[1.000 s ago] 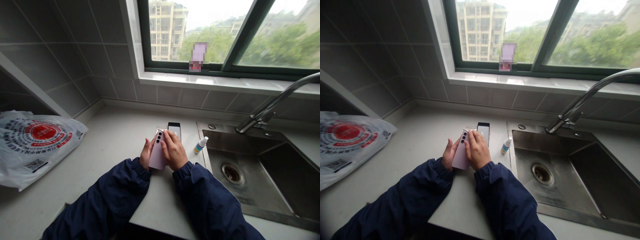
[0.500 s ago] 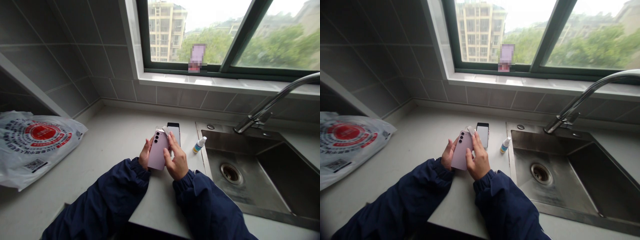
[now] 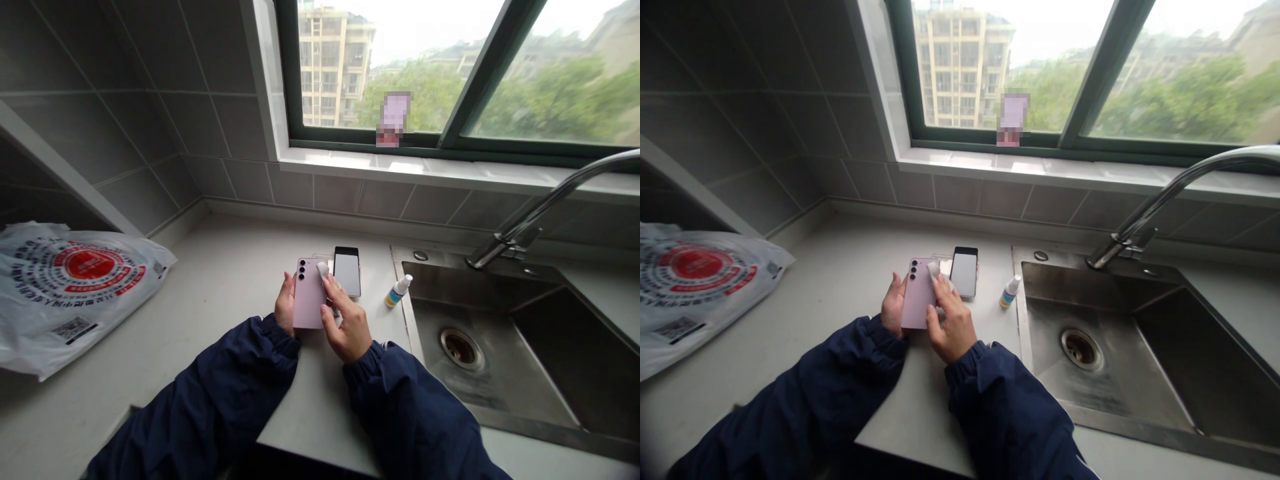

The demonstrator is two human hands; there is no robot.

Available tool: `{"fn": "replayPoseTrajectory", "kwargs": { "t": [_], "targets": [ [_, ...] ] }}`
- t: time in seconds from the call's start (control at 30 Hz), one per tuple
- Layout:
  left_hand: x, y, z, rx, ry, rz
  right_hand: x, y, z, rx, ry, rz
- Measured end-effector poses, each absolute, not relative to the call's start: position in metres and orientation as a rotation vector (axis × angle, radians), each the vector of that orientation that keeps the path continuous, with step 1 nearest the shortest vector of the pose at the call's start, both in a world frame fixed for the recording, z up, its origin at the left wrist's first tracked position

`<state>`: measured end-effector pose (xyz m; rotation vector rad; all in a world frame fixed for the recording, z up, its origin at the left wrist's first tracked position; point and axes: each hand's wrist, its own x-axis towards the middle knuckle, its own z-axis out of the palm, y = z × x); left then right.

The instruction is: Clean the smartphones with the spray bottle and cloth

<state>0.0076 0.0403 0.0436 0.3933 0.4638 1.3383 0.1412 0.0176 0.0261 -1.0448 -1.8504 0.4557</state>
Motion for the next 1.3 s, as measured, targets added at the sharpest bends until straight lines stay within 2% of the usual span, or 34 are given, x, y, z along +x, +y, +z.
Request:
{"fn": "replayPoseTrajectory", "kwargs": {
  "t": [0.2,0.33,0.43,0.53,0.77,0.93,1.1,1.3],
  "targets": [
    [0.007,0.045,0.042,0.349,0.601,1.391,0.137,0.016,0.022,-1.125,-2.072,0.276],
    [0.007,0.043,0.045,0.340,0.673,1.415,0.126,0.002,0.030,-0.993,-2.239,0.231],
    [0.001,0.040,0.048,0.384,0.737,1.308,0.117,-0.008,0.032,-0.904,-2.316,0.246],
    [-0.004,0.039,0.049,0.405,0.753,1.257,0.114,-0.011,0.029,-0.895,-2.340,0.231],
    [-0.006,0.047,0.044,0.315,0.698,1.400,0.113,-0.008,0.023,-1.078,-2.239,0.172],
    [-0.014,0.048,0.045,0.368,0.729,1.351,0.109,-0.012,0.025,-0.936,-2.286,0.203],
    [-0.012,0.048,0.044,0.348,0.693,1.385,0.112,-0.010,0.024,-1.085,-2.200,0.166],
    [-0.005,0.048,0.040,0.348,0.684,1.355,0.117,-0.005,0.018,-1.026,-2.261,0.172]
  ]
}}
